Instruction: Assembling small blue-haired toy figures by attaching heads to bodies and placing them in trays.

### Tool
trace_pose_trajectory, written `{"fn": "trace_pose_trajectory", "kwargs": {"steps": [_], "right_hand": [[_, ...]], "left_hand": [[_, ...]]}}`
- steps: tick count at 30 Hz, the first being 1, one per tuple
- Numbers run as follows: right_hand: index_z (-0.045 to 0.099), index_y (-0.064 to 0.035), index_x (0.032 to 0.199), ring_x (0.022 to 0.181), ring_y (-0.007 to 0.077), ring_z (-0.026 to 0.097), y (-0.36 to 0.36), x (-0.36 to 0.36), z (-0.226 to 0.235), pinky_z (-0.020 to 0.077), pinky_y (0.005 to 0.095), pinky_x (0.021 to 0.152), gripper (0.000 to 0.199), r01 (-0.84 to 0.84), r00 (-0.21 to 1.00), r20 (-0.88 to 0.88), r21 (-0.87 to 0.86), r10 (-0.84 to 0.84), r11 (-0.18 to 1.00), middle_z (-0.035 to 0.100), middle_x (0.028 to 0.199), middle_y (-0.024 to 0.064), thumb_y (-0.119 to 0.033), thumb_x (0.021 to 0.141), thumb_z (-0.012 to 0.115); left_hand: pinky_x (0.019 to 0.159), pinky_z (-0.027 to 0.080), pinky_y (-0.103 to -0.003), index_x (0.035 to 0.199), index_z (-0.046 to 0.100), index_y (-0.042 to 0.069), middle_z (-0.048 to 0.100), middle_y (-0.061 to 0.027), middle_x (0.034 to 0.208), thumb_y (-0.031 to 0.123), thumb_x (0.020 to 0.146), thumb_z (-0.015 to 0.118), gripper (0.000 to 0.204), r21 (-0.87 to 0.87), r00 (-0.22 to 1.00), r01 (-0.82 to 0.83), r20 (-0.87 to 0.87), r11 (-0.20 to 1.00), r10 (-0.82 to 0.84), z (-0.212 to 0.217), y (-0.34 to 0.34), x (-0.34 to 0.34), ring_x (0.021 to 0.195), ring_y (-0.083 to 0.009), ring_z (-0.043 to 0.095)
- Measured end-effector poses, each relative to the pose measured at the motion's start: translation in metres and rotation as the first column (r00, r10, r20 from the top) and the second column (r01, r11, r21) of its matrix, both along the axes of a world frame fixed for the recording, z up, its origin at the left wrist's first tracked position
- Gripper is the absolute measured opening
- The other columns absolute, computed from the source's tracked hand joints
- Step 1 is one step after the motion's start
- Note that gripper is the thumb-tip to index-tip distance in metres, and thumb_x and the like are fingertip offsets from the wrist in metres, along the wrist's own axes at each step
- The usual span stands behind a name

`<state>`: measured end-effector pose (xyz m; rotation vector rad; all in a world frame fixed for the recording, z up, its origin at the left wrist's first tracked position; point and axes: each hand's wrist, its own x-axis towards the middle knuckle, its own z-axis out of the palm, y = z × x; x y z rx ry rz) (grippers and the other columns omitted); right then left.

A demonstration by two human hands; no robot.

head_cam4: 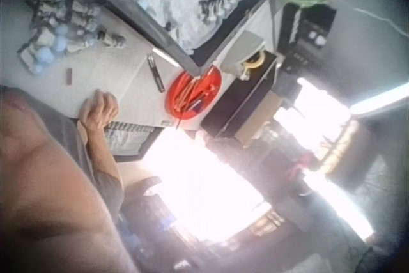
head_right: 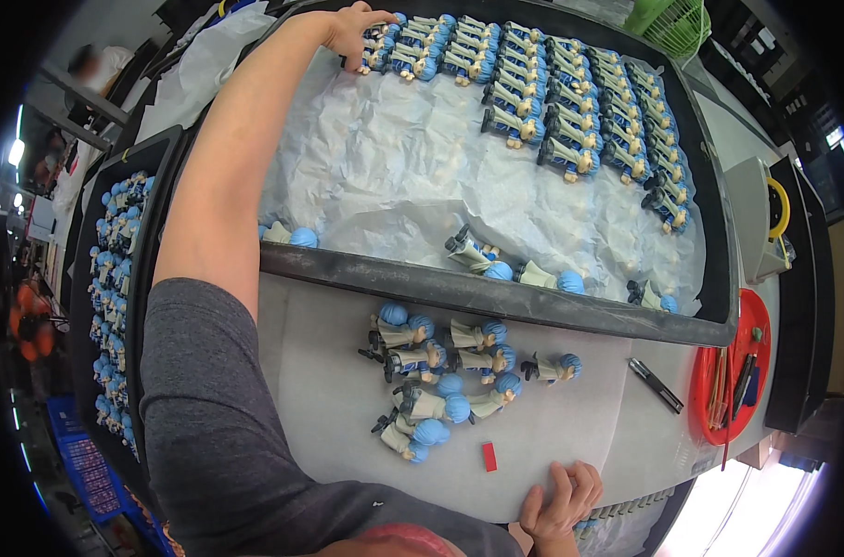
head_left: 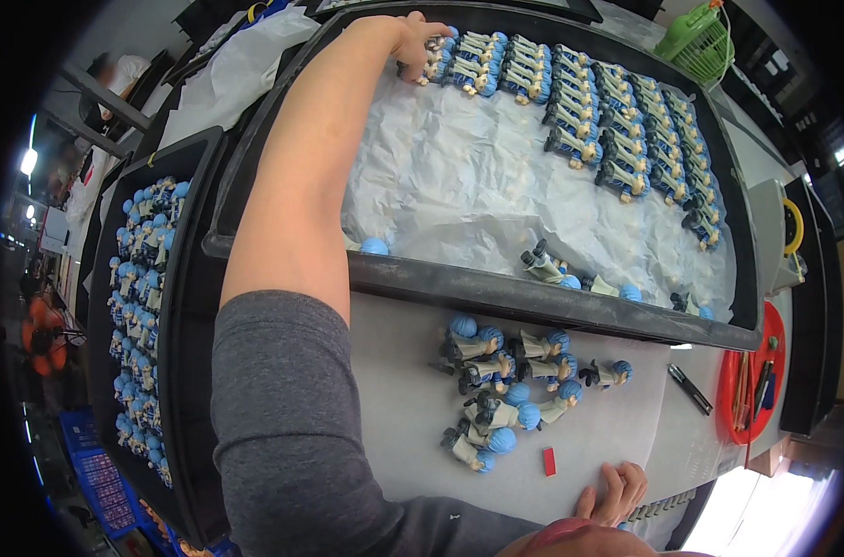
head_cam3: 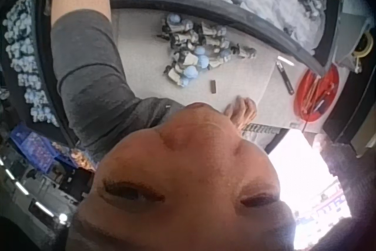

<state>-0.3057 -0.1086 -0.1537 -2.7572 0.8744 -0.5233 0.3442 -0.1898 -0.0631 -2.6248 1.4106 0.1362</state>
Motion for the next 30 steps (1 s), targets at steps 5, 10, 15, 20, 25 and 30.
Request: {"fn": "trace_pose_trajectory", "kwargs": {"steps": [5, 10, 15, 20, 25, 30], "right_hand": [[0.057, 0.0011, 0.095, 0.089, 0.0359, 0.047, -0.001, 0.001, 0.001, 0.0365, 0.0445, 0.081, 0.036, 0.015, 1.000, -0.003, -0.018, -0.015, 1.000, 0.047, 0.093, 0.0185, -0.022, 0.068, 0.052], [0.057, 0.0014, 0.096, 0.089, 0.0360, 0.047, -0.002, 0.004, 0.002, 0.0365, 0.0446, 0.081, 0.036, 0.023, 1.000, -0.018, -0.009, -0.023, 1.000, 0.047, 0.093, 0.0185, -0.022, 0.068, 0.052], [0.057, 0.0016, 0.096, 0.089, 0.0358, 0.047, -0.001, 0.004, 0.005, 0.0366, 0.0441, 0.081, 0.037, 0.006, 1.000, -0.009, -0.006, -0.006, 1.000, 0.047, 0.093, 0.0184, -0.021, 0.067, 0.053], [0.057, 0.0014, 0.096, 0.088, 0.0357, 0.047, 0.002, 0.003, 0.006, 0.0361, 0.0434, 0.080, 0.037, -0.010, 1.000, 0.002, -0.029, 0.010, 1.000, 0.048, 0.094, 0.0186, -0.021, 0.067, 0.053], [0.057, 0.0014, 0.096, 0.089, 0.0356, 0.047, 0.003, 0.001, 0.008, 0.0359, 0.0428, 0.081, 0.037, -0.035, 0.999, 0.024, -0.029, 0.036, 0.999, 0.048, 0.095, 0.0185, -0.020, 0.066, 0.054], [0.056, 0.0012, 0.096, 0.090, 0.0351, 0.048, -0.001, 0.005, 0.008, 0.0359, 0.0423, 0.082, 0.036, -0.037, 0.998, 0.045, -0.017, 0.038, 0.999, 0.049, 0.094, 0.0182, -0.018, 0.065, 0.055]], "left_hand": [[0.085, 0.037, -0.037, 0.109, 0.036, 0.004, 0.045, -0.0121, 0.098, 0.008, 0.055, 0.074, 0.067, -0.106, 0.999, -0.049, 0.018, 0.993, 0.051, -0.009, 0.002, -0.007, 0.090, -0.0259, 0.044], [0.084, 0.048, -0.039, 0.136, 0.025, 0.020, 0.030, -0.0128, 0.129, 0.000, 0.045, 0.072, 0.104, 0.005, 0.992, 0.062, -0.115, 0.998, -0.061, -0.020, -0.017, 0.023, 0.110, -0.0325, 0.047], [0.083, 0.048, -0.041, 0.135, 0.022, 0.019, 0.025, -0.0138, 0.135, 0.003, 0.051, 0.074, 0.100, -0.029, 0.998, -0.061, -0.010, 0.998, 0.061, 0.014, 0.015, -0.028, 0.109, -0.0328, 0.050], [0.084, 0.047, -0.041, 0.134, 0.024, 0.018, 0.023, -0.0140, 0.136, 0.010, 0.055, 0.076, 0.094, 0.010, 0.995, -0.062, 0.083, 0.998, 0.061, 0.031, 0.026, -0.058, 0.110, -0.0332, 0.049], [0.087, 0.046, -0.044, 0.131, 0.026, 0.009, 0.021, -0.0167, 0.136, 0.013, 0.057, 0.078, 0.091, -0.103, 0.993, -0.098, 0.062, 0.990, 0.105, 0.039, 0.039, -0.052, 0.109, -0.0335, 0.050], [0.087, 0.036, -0.037, 0.111, 0.036, 0.005, 0.044, -0.0136, 0.098, 0.011, 0.055, 0.075, 0.069, -0.672, 0.761, 0.478, -0.004, 0.565, -0.648, 0.055, 0.087, -0.031, 0.091, -0.0277, 0.044]]}}
